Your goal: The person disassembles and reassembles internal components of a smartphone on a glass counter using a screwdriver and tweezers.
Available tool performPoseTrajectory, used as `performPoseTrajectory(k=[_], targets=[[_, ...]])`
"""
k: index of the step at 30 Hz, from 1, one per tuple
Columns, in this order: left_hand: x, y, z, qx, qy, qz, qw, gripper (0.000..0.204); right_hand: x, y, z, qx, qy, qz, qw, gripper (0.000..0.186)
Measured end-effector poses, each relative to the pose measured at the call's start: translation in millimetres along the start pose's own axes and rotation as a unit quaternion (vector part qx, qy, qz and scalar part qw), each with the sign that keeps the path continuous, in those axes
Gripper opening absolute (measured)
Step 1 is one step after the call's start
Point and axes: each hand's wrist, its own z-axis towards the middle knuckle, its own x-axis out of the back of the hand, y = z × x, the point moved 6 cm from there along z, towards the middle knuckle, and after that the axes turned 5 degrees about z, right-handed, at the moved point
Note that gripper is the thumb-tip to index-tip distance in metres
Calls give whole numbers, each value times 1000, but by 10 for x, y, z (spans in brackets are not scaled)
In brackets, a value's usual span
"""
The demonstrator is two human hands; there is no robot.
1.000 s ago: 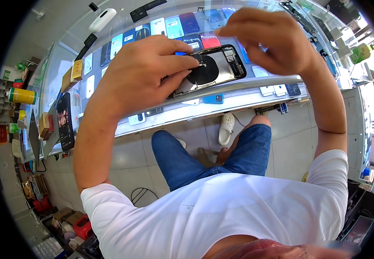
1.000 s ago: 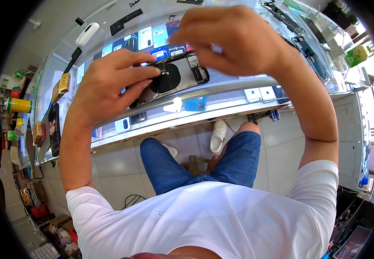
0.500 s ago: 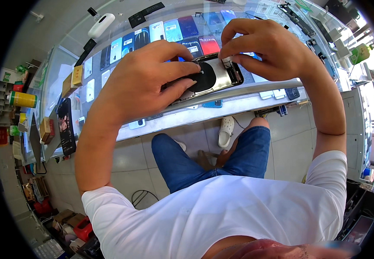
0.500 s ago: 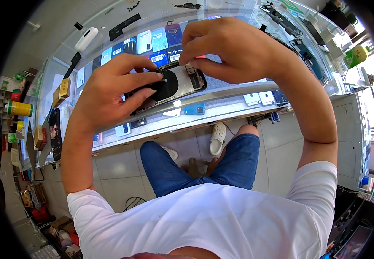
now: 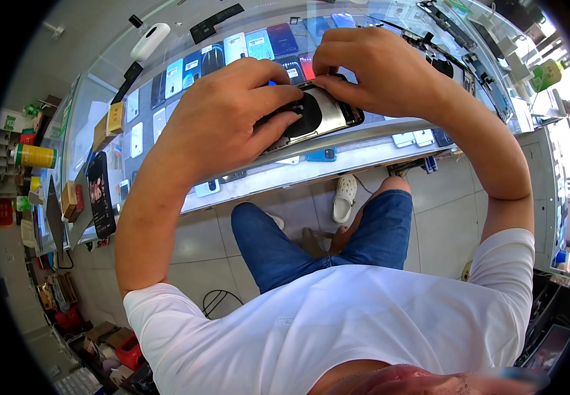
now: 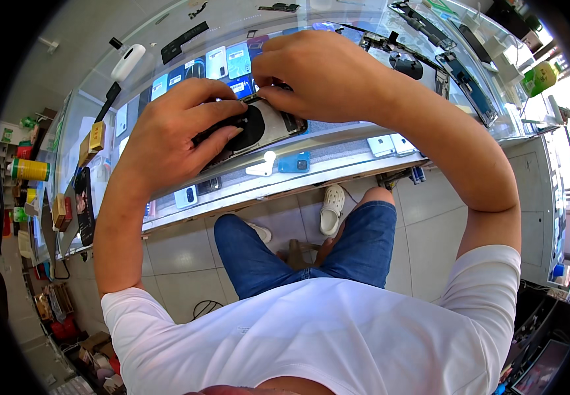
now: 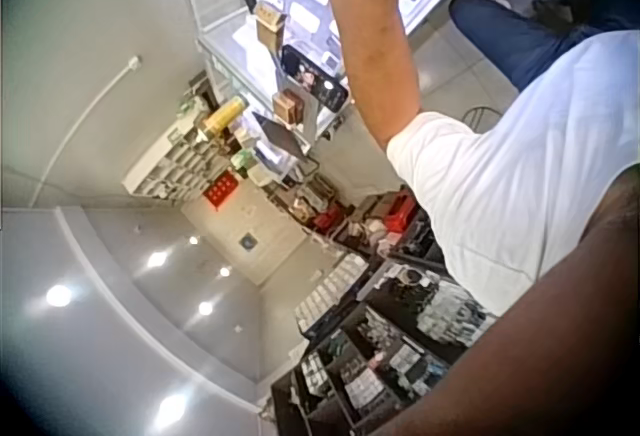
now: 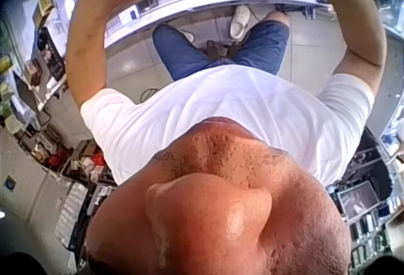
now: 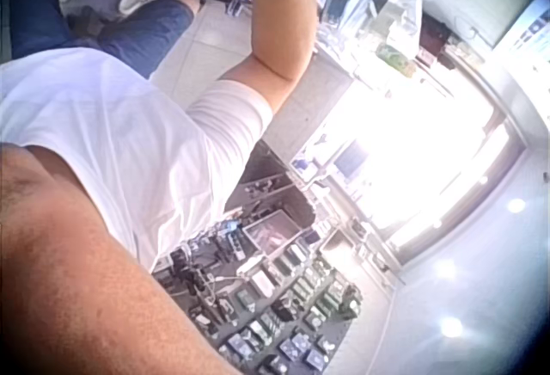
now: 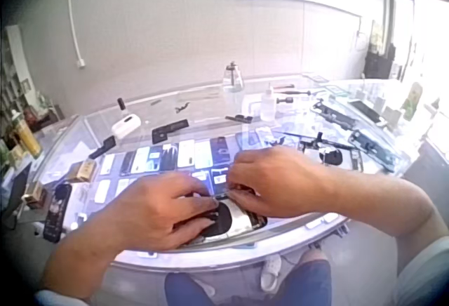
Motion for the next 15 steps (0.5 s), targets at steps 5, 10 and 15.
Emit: performPoseTrajectory(k=[5,10,15], targets=[[4,17,5,-2,4,9,1000,24,-1,-27,5,-1,4,-6,1000,16],[-7,25,-12,-10,13,18,1000,23,-10,-17,4,-3,-3,-1,1000,15],[-48,-25,1,-6,-1,11,1000,26,-14,65,-21,-6,-20,-1,1000,16]])
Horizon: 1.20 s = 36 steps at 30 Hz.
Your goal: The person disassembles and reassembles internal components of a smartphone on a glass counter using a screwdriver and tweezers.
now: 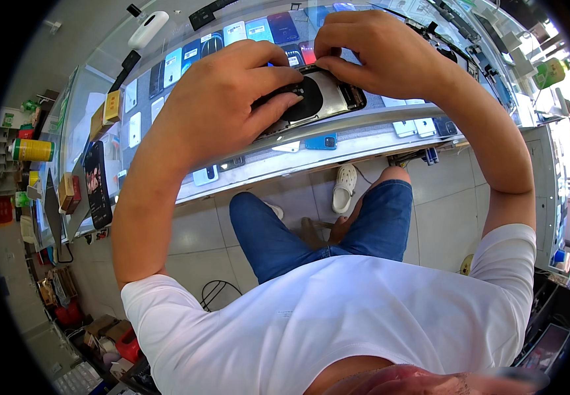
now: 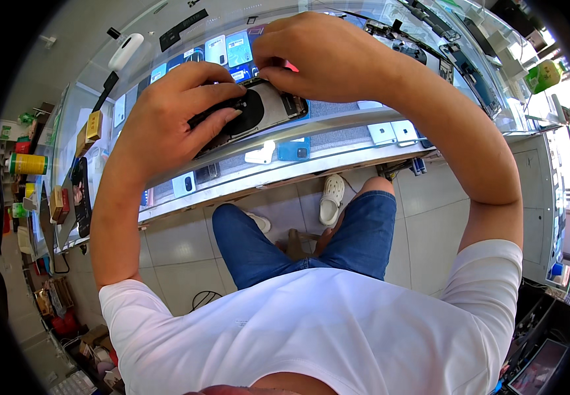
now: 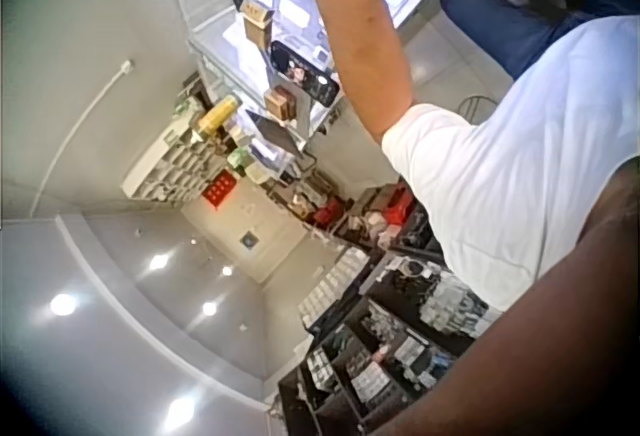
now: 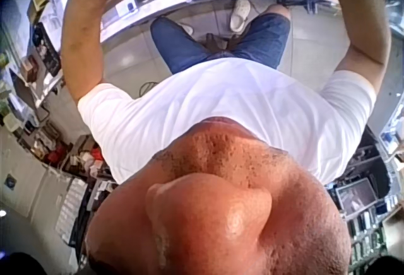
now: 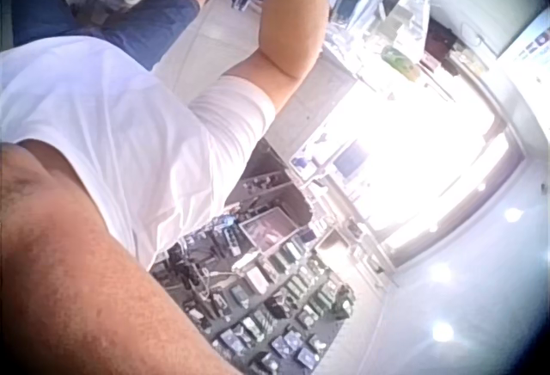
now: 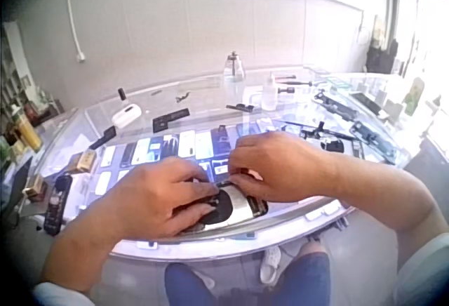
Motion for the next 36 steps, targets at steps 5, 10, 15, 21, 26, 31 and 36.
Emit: performPoseTrajectory(k=[5,10,15,21,26,31,36], targets=[[165,-267,-129,46,-10,-84,995,33,337,32,33,95,78,112,986,31],[271,-398,-222,65,-87,-108,988,62,514,83,-45,-10,26,205,978,41],[218,-264,-339,72,-117,-80,987,112,380,223,-122,-37,-45,151,987,35],[178,-292,-348,83,-124,-97,984,112,227,-39,-123,102,-64,101,988,53],[140,-410,-346,95,-96,-129,982,115,208,-85,-150,18,-99,83,991,71],[187,-542,-350,170,-131,-137,967,119,168,-49,-107,13,-71,81,994,73],[250,-613,-379,140,-95,-165,972,108,324,59,-98,43,7,97,994,53]])
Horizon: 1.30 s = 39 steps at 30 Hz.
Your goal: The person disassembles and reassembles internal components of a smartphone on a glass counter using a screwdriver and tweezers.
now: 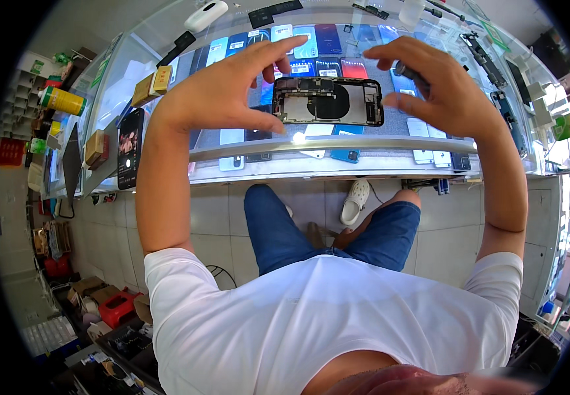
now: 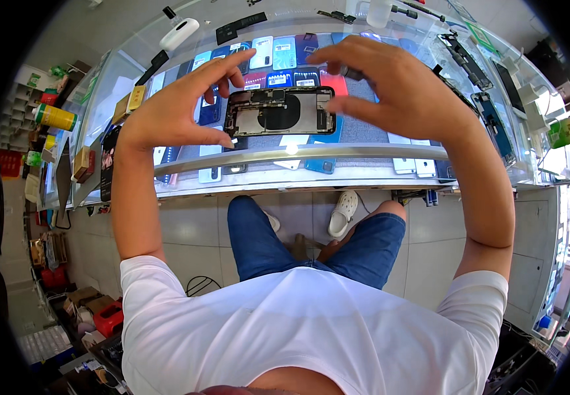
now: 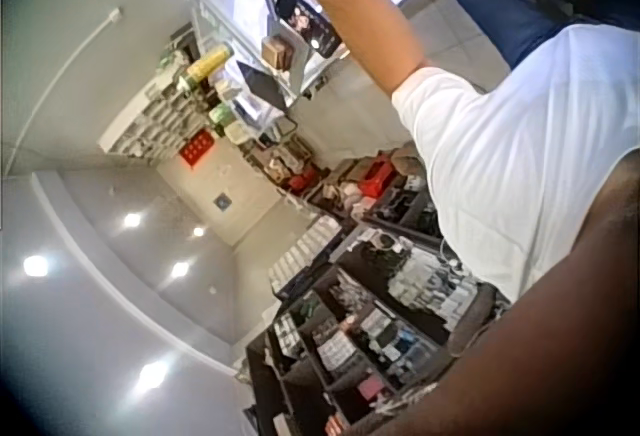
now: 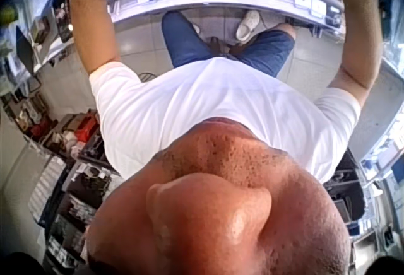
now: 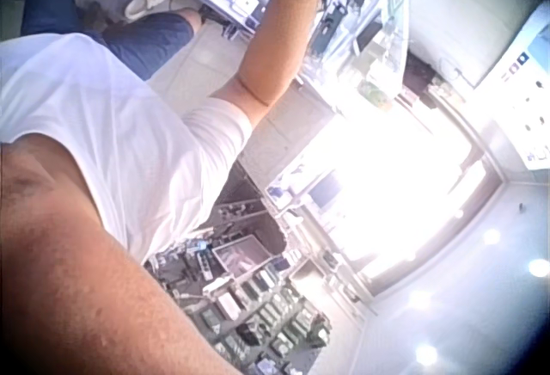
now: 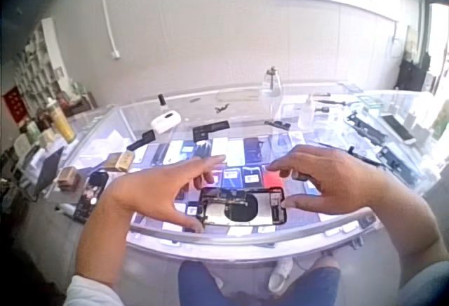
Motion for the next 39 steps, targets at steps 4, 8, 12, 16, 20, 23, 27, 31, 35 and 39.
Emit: performPoseTrajectory(k=[4,8,12,16,20,23,27,31,35,39], targets=[[350,-304,-23,7,102,-101,990,55,320,183,-46,-13,76,51,996,35],[495,-323,91,33,294,25,955,20,615,405,-163,-79,125,317,937,38],[339,-342,75,63,260,116,957,17,862,504,-166,-95,194,405,888,46],[312,-327,105,58,263,82,960,16,1440,289,-612,-98,327,251,906,30],[279,-332,137,66,251,52,964,14,1869,175,-1179,-150,361,160,906,22],[277,-303,138,65,246,43,966,13,1918,308,-1432,-263,350,99,893,16],[219,-276,190,44,227,64,971,15,1994,845,-2020,-272,325,-12,906,26],[229,-286,151,46,221,56,973,14,1875,1002,-2234,-359,325,-38,874,21],[228,-276,166,56,224,56,971,15,1741,1002,-2114,-348,301,-61,886,24],[209,-218,174,42,218,70,973,16,1441,900,-1598,-324,227,-73,915,20]])
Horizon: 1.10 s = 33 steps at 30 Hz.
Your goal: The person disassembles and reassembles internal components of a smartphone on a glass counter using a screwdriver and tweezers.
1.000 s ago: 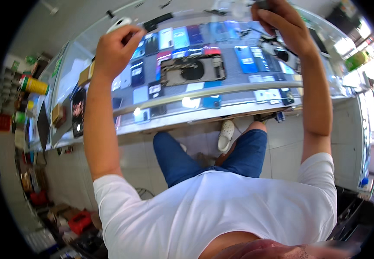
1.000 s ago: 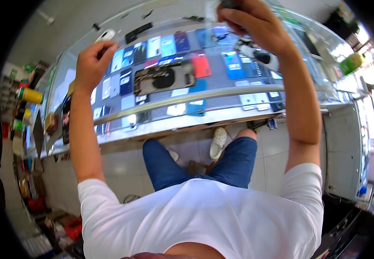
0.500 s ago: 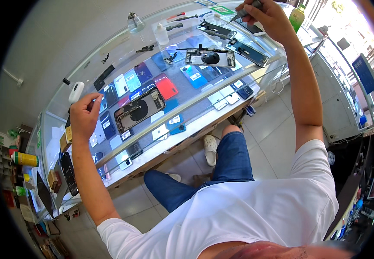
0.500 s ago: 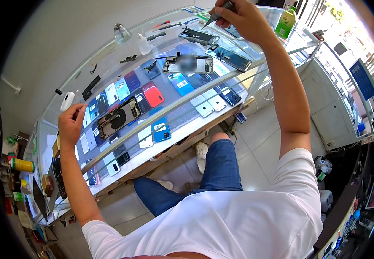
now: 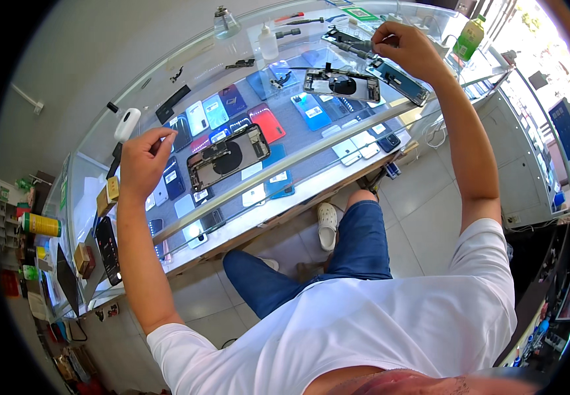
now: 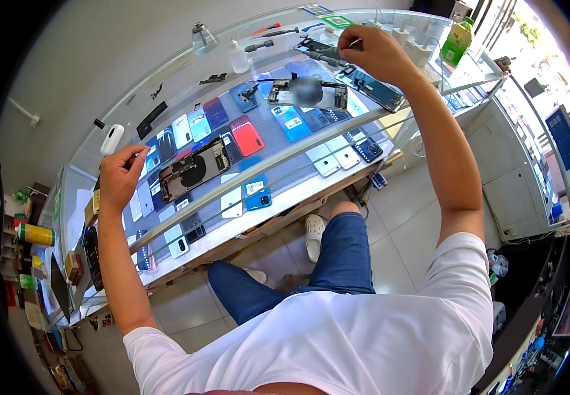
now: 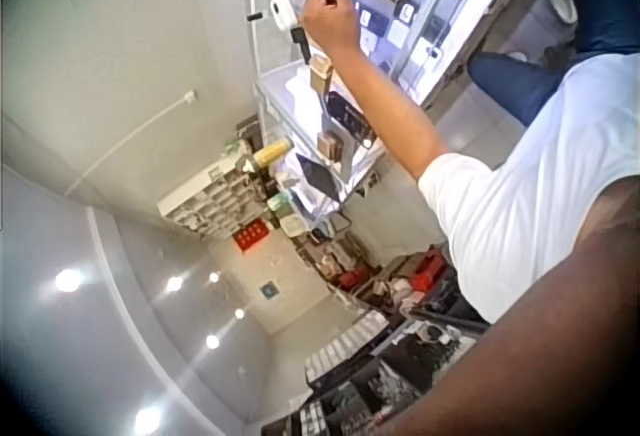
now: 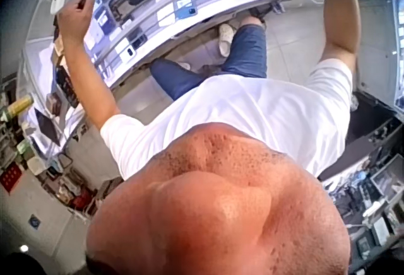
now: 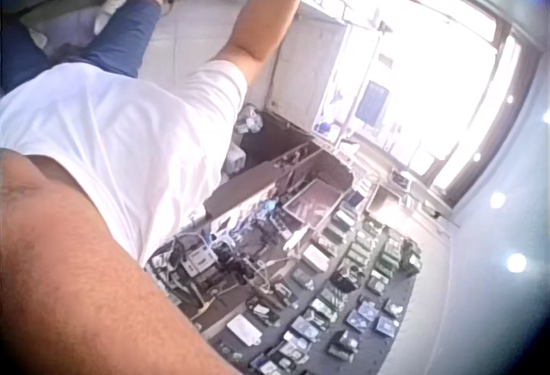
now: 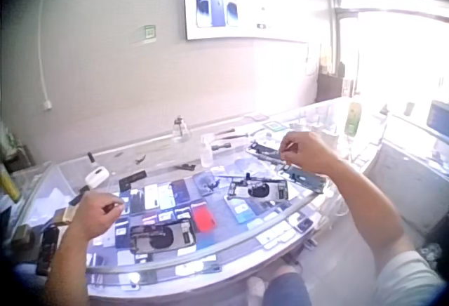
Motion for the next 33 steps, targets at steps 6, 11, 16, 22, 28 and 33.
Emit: performPoseTrajectory(k=[6,11,16,22,28,33], targets=[[5,-15,-4,6,-10,3,1000,16,-558,-252,287,90,-80,-110,987,15],[46,-29,5,12,10,29,999,17,-765,-163,373,122,-121,-160,972,15],[134,-90,-8,63,18,84,994,19,-803,-300,393,109,-139,-188,966,8],[141,-218,43,100,35,136,985,25,-654,-855,477,124,-64,-221,965,13],[210,-271,-3,152,33,158,975,27,-1208,-1709,676,191,-119,-85,971,17],[236,-242,-21,152,35,168,973,31,-2337,-2128,1401,259,-160,-168,938,24]])
